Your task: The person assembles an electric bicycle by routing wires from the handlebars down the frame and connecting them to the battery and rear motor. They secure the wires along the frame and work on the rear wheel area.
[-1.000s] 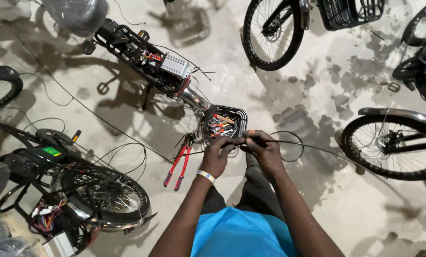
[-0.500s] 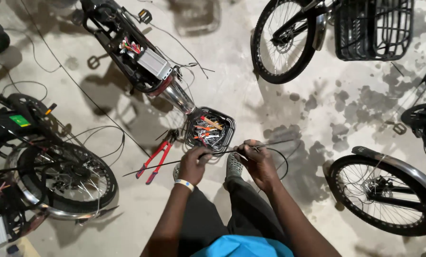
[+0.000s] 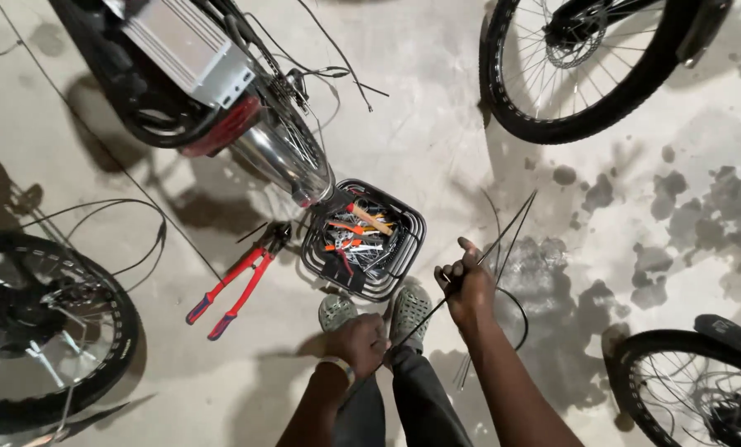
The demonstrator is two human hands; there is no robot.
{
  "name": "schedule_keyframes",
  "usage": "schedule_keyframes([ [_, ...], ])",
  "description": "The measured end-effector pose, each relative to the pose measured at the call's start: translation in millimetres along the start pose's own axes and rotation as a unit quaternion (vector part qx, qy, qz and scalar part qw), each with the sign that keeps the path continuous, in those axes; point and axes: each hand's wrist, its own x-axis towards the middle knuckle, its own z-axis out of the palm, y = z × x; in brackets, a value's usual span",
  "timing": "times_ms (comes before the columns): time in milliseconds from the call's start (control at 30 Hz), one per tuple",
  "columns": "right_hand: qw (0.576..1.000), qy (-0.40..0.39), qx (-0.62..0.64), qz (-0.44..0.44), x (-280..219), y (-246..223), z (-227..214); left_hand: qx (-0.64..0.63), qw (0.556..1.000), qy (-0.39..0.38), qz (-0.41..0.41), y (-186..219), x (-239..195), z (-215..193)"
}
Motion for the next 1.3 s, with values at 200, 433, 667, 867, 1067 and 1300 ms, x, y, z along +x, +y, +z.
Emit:
schedule_keyframes([
  [200,0.967,-0.063,-0.234,-0.081,118,63,11,-0.236,0.896,0.29,-0.239,-153,112,54],
  [433,0.615,-0.203,-0.728,-0.226,225,99,52,-0.397,0.812,0.29,-0.315,-172,174,60],
  [667,0.596,-0.203,-0.756,-0.18,283,114,68,-0.539,0.668,0.365,-0.36,-203,211,97],
  [867,0.699,-0.165,-0.695,-0.042,275,81,56,-0.31,0.824,0.27,-0.391,-209,196,123],
  [1067,0.899,-0.152,-0.397,-0.105,183,22,13,-0.117,0.855,0.333,-0.381,-178,189,153],
  [1300,0.847,0.011,-0.499,-0.184,61,-119,31,-0.476,0.702,0.355,-0.392,15,131,46],
])
